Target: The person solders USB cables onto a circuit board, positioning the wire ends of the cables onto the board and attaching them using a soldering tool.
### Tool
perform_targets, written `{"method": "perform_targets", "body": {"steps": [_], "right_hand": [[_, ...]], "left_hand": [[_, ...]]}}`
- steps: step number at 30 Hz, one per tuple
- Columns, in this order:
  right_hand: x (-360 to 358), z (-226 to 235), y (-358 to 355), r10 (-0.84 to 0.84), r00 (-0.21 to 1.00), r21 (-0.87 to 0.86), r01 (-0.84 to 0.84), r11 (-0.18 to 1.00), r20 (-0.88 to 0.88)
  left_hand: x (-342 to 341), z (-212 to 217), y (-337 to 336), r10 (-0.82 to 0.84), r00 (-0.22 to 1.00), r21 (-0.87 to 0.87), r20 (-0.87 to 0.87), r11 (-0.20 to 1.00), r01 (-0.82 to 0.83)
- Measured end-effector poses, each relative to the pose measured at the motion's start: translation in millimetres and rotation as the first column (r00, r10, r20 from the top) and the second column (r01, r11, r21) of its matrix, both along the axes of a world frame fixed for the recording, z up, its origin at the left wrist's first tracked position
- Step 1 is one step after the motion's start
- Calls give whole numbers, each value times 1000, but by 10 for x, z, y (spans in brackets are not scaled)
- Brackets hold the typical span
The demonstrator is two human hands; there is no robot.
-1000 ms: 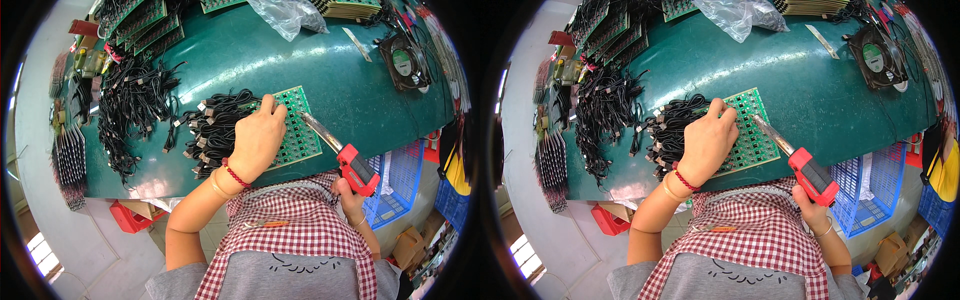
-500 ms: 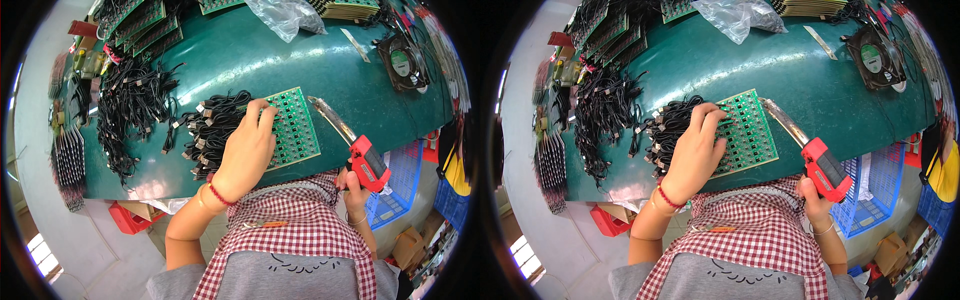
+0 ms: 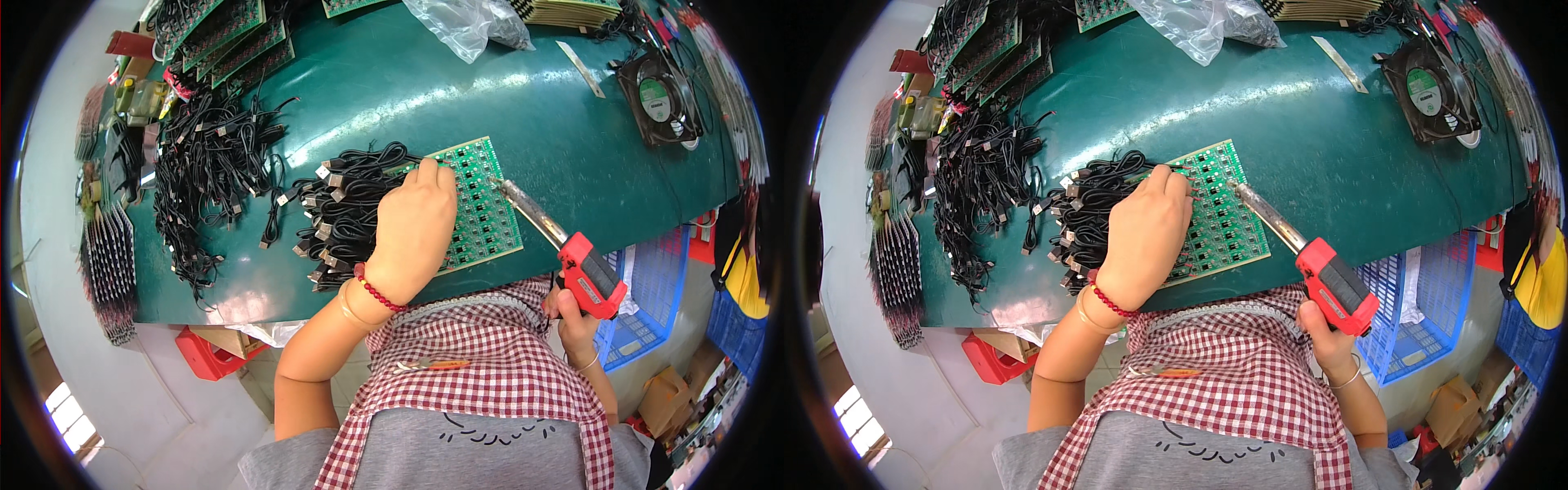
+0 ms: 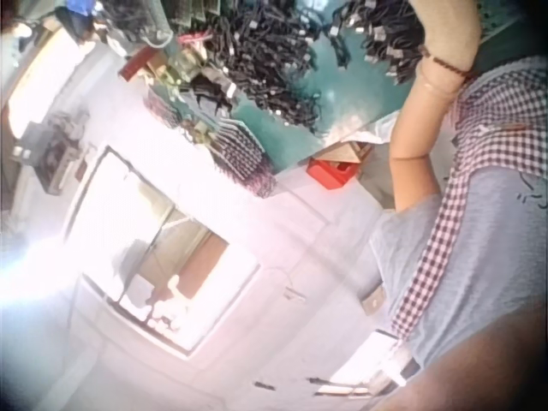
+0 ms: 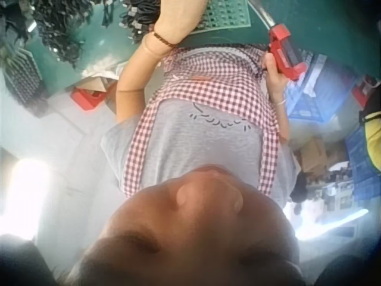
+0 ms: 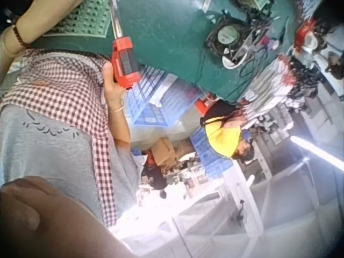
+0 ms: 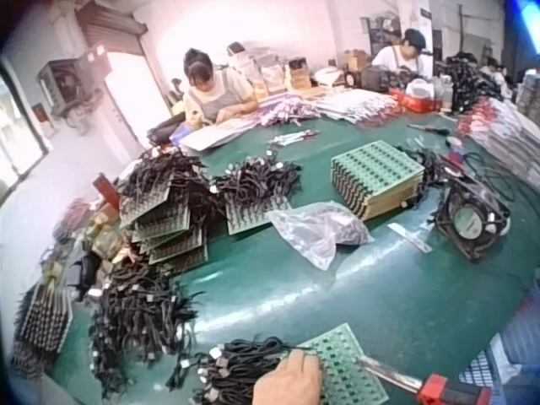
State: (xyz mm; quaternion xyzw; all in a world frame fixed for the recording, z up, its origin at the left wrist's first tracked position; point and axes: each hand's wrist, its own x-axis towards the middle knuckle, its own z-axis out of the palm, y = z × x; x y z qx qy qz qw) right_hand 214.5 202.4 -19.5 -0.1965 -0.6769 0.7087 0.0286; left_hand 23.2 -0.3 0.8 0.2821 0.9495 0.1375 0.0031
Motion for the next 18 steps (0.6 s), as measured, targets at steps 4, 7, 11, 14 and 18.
{"method": "perform_targets", "body": {"steps": [4,7,11,14,18], "right_hand": [[100,-13,24,10,997,-35,-7,999,78],[239,-180,112,30,994,-9,-29,1000,102],[194,-200,76,115,993,249,-121,961,40],[214,-200,61,51,989,52,-59,997,139],[189,-193,58,69,988,31,-74,997,139]], "left_hand": [[-24,-44,1,-13,1000,38,9,999,13],[-32,-34,5,-5,1000,88,27,996,3],[-43,-46,17,-27,999,115,32,993,23],[-42,-3,20,-33,998,104,49,994,28],[-62,8,4,-51,997,121,49,992,45]]}}
